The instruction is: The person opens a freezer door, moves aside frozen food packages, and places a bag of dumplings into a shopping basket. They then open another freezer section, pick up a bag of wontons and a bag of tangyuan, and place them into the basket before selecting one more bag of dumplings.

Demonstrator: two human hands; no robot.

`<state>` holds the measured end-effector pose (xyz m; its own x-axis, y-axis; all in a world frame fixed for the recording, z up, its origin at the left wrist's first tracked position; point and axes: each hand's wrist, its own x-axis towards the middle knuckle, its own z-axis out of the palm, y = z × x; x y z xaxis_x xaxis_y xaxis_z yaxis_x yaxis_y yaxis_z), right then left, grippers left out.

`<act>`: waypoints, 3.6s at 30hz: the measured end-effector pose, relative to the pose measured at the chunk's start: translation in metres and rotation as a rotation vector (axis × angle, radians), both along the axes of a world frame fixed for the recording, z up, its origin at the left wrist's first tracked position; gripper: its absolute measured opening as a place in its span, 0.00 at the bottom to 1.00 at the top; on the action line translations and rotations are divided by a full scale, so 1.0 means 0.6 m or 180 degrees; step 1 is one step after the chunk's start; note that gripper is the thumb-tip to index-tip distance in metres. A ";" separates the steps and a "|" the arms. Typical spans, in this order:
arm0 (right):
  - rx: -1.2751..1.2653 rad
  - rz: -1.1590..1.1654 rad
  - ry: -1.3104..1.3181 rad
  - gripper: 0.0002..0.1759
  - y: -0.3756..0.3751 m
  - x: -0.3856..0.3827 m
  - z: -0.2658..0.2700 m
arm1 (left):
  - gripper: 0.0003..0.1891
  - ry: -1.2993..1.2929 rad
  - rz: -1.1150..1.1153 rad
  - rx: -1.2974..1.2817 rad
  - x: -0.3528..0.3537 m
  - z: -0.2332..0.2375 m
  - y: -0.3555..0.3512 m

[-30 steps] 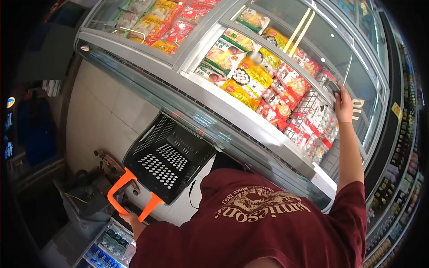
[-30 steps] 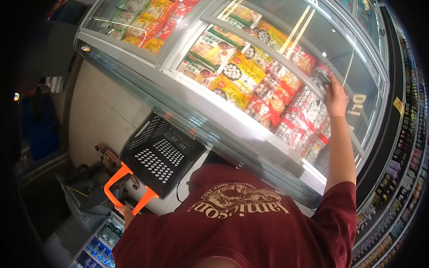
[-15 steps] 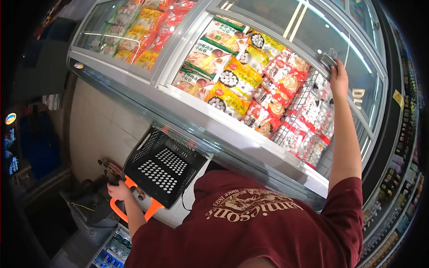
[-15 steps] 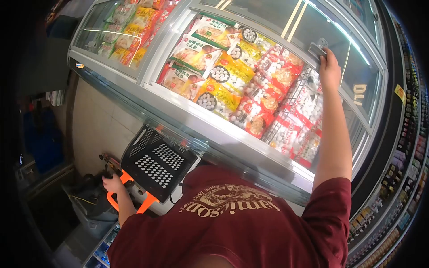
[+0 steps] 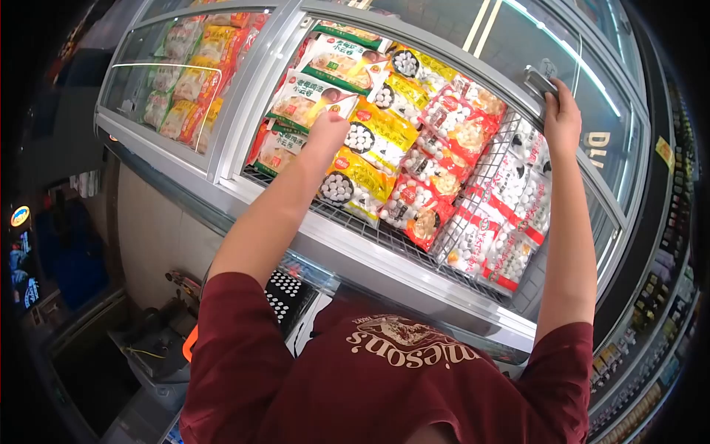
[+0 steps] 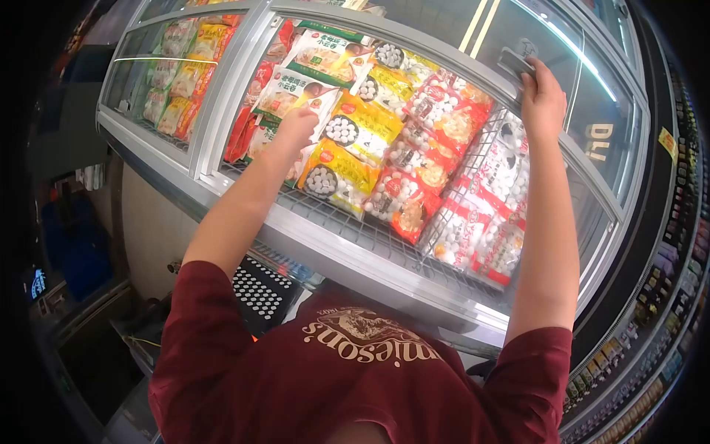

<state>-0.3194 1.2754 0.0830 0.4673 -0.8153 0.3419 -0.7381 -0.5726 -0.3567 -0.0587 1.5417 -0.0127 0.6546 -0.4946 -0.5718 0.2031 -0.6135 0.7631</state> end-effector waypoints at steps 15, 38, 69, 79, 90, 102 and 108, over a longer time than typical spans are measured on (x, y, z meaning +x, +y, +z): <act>0.5103 -0.0421 -0.1795 0.38 0.312 0.304 -0.343 | 0.21 -0.2375 0.0653 0.1854 0.219 -0.188 -0.042; 0.6483 -0.0740 -0.3563 0.28 0.247 0.252 -0.464 | 0.30 0.0434 -0.1612 0.0892 0.226 -0.217 -0.116; 0.4507 -0.1349 -0.0528 0.29 0.365 0.151 -0.522 | 0.26 -0.0222 0.2087 -0.1170 -0.021 0.117 0.128; 0.2919 -0.0356 -0.0008 0.19 0.347 0.149 -0.521 | 0.22 -0.0169 0.2150 -0.0965 -0.026 0.134 0.123; 0.6421 -0.1045 -0.2682 0.23 0.287 0.453 -0.563 | 0.20 -0.0461 0.1405 -0.0647 -0.052 0.131 0.129; 0.5723 -0.0084 -0.3017 0.18 0.335 0.435 -0.488 | 0.19 -0.0268 0.0897 -0.0502 -0.048 0.136 0.136; 0.5783 0.0004 -0.3340 0.15 0.275 0.342 -0.459 | 0.24 0.0137 0.0804 -0.0928 -0.040 0.125 0.141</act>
